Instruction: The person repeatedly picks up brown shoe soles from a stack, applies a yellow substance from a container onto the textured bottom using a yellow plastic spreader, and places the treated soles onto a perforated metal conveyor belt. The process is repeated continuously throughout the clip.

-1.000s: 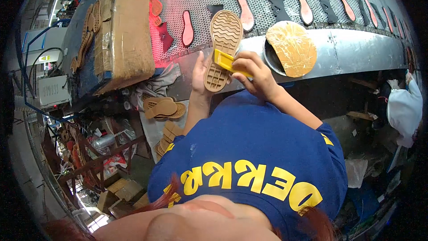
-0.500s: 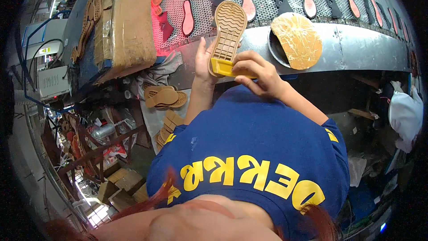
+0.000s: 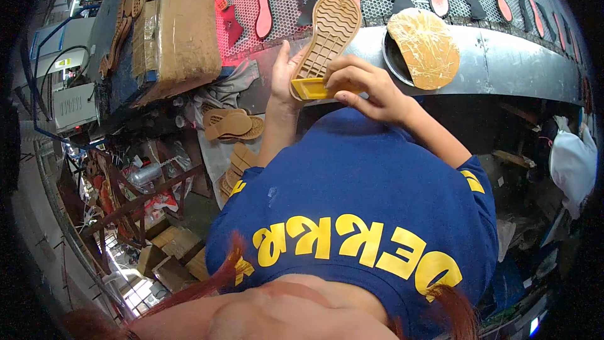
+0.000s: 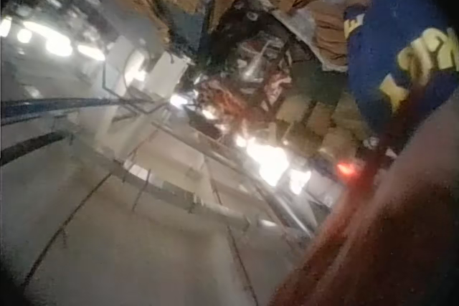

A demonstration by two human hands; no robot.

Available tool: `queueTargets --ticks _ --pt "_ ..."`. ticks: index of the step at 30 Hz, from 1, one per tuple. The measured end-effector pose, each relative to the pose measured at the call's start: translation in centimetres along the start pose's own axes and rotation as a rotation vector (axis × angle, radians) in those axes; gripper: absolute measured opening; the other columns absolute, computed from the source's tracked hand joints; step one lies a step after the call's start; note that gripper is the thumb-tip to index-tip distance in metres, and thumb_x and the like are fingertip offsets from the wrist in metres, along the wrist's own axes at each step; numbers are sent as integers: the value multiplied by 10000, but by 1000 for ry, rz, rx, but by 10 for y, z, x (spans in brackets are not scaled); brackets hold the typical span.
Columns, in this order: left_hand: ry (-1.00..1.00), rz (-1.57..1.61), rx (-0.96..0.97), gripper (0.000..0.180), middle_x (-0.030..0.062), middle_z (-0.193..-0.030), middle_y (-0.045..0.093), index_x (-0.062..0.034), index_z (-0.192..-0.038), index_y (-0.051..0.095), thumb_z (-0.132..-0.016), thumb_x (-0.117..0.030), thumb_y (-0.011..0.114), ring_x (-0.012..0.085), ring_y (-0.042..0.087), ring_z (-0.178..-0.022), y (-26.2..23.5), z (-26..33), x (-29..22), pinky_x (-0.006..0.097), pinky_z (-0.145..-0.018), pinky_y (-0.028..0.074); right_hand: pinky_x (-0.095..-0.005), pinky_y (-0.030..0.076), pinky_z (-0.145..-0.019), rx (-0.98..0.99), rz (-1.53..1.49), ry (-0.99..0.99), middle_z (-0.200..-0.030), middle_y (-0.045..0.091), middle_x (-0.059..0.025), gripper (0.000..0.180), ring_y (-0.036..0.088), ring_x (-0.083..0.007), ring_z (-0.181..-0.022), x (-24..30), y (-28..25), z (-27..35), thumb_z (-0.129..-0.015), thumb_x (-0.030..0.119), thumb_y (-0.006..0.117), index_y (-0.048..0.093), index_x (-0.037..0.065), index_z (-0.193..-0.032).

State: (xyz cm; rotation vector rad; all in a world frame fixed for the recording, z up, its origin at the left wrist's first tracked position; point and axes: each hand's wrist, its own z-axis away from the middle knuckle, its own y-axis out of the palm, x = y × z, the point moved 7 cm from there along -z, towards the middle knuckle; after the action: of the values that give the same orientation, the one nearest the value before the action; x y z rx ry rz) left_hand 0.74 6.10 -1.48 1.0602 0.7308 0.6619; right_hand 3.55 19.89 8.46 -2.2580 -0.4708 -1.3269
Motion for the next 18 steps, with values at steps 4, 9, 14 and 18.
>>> queueTargets --ticks 4,9,14,18 --pt "-121 48 56 878 236 -1340 525 41 -1434 345 -958 -668 143 334 592 -1148 12 4 5 425 -997 472 -326 503 -875 131 -100 0 -1144 576 -120 160 605 -249 -1041 -2 -7 -11 -905 102 615 611 8 -1035" --pt "-317 87 274 925 245 -1320 530 35 -1451 315 -935 -708 119 358 602 -1113 31 11 13 462 -915 518 -259 515 -661 273 -366 90 -1167 557 -110 141 597 -148 -866 -12 -11 -21 -952 92 566 617 -12 -1032" --pt "-334 -173 249 894 324 -1232 528 -44 -1469 297 -919 -726 121 435 662 -833 23 13 16 441 -460 588 -245 482 -682 97 -355 36 -1075 592 -130 156 593 -155 -871 -14 -46 -23 -953 121 535 631 0 -973" --pt "-281 -59 292 791 339 -1289 480 -25 -1457 294 -970 -639 188 408 660 -886 27 8 12 422 -544 613 -218 451 -642 -597 -763 23 -1079 609 -119 233 549 -118 -835 -67 -106 28 -990 119 491 605 -20 -1139"
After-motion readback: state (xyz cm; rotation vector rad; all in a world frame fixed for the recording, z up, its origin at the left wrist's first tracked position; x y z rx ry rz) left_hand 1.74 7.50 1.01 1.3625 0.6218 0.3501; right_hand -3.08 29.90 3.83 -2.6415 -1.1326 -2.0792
